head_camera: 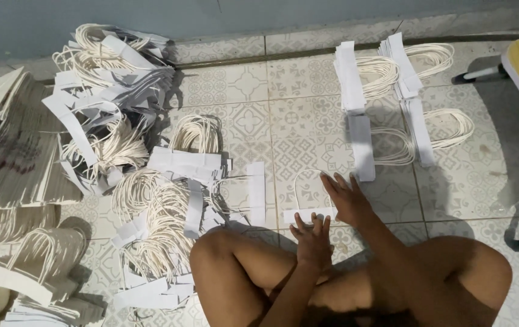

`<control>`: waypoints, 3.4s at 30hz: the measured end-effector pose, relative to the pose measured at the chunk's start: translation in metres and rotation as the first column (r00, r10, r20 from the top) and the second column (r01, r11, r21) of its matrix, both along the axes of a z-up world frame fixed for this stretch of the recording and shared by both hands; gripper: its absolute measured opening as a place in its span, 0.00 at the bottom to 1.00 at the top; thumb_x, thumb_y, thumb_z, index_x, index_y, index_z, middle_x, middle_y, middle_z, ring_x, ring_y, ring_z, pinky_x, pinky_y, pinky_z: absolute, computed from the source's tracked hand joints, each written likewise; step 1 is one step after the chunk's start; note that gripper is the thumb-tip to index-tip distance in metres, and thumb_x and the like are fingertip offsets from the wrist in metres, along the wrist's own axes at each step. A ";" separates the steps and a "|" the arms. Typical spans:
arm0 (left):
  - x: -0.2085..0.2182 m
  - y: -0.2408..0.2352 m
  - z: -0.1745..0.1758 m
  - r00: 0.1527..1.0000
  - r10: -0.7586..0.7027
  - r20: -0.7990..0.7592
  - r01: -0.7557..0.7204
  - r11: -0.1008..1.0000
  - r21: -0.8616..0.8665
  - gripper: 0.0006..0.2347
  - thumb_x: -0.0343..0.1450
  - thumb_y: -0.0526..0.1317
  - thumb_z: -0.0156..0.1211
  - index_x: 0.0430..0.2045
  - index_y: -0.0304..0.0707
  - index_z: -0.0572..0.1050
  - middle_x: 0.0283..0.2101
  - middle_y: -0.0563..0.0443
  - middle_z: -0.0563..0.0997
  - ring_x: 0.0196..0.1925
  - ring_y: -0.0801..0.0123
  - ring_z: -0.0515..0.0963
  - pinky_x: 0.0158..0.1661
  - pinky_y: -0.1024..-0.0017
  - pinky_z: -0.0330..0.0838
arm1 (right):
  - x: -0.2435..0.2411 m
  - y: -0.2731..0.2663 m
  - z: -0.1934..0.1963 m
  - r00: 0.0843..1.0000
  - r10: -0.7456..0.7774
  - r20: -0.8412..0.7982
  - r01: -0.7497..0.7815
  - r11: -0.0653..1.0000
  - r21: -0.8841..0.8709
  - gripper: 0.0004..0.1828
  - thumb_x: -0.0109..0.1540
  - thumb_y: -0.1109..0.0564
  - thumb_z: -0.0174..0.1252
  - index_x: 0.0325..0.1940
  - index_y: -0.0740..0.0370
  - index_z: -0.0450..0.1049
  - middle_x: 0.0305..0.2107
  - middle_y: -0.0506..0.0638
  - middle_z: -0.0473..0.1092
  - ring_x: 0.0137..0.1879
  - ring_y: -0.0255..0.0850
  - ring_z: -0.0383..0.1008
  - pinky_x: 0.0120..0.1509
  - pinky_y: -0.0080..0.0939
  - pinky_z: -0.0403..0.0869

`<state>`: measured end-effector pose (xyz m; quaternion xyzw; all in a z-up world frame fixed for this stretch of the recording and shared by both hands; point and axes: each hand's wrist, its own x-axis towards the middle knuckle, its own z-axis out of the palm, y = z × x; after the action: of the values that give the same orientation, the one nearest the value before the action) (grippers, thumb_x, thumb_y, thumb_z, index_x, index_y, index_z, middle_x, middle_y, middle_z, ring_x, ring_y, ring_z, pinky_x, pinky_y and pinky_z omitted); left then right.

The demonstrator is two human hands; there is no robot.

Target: The person sits on the floor and wraps white paper strips around bundles of white cables. They repeatedly pick up a cable bundle, fold a paper strip around it, and place the wrapped item into a neat stack on the floor.

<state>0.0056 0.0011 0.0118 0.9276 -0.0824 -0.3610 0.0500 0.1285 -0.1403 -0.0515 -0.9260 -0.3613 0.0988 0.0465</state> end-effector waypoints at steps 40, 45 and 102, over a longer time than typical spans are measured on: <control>0.007 0.058 -0.078 0.797 0.236 0.556 -0.030 0.935 -0.354 0.19 0.64 0.32 0.68 0.51 0.33 0.77 0.54 0.35 0.69 0.53 0.39 0.76 0.43 0.54 0.77 | -0.093 -0.011 -0.005 0.994 -0.103 0.025 0.098 0.983 0.152 0.26 0.64 0.58 0.61 0.65 0.69 0.69 0.57 0.64 0.69 0.62 0.59 0.72 0.58 0.58 0.75; 0.004 0.050 -0.056 0.741 0.393 0.545 -0.189 0.900 -0.393 0.12 0.68 0.32 0.51 0.43 0.41 0.78 0.45 0.39 0.75 0.48 0.43 0.74 0.45 0.52 0.68 | -0.090 -0.007 -0.003 0.988 -0.151 -0.028 0.152 0.987 0.043 0.45 0.50 0.78 0.58 0.70 0.58 0.60 0.66 0.55 0.57 0.70 0.53 0.58 0.60 0.55 0.70; 0.346 -0.055 -0.054 0.614 -0.518 0.596 0.628 0.777 0.029 0.06 0.74 0.43 0.62 0.43 0.58 0.81 0.51 0.57 0.79 0.60 0.64 0.78 0.55 0.60 0.73 | 0.058 -0.051 -0.028 0.621 -0.768 -0.153 0.664 0.413 0.623 0.21 0.60 0.50 0.68 0.57 0.51 0.78 0.35 0.50 0.74 0.41 0.47 0.79 0.43 0.46 0.79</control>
<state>0.3518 -0.0544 -0.0422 0.9062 -0.4194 -0.0525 -0.0107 0.1861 -0.1912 -0.0794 -0.9218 0.0575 -0.1299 0.3607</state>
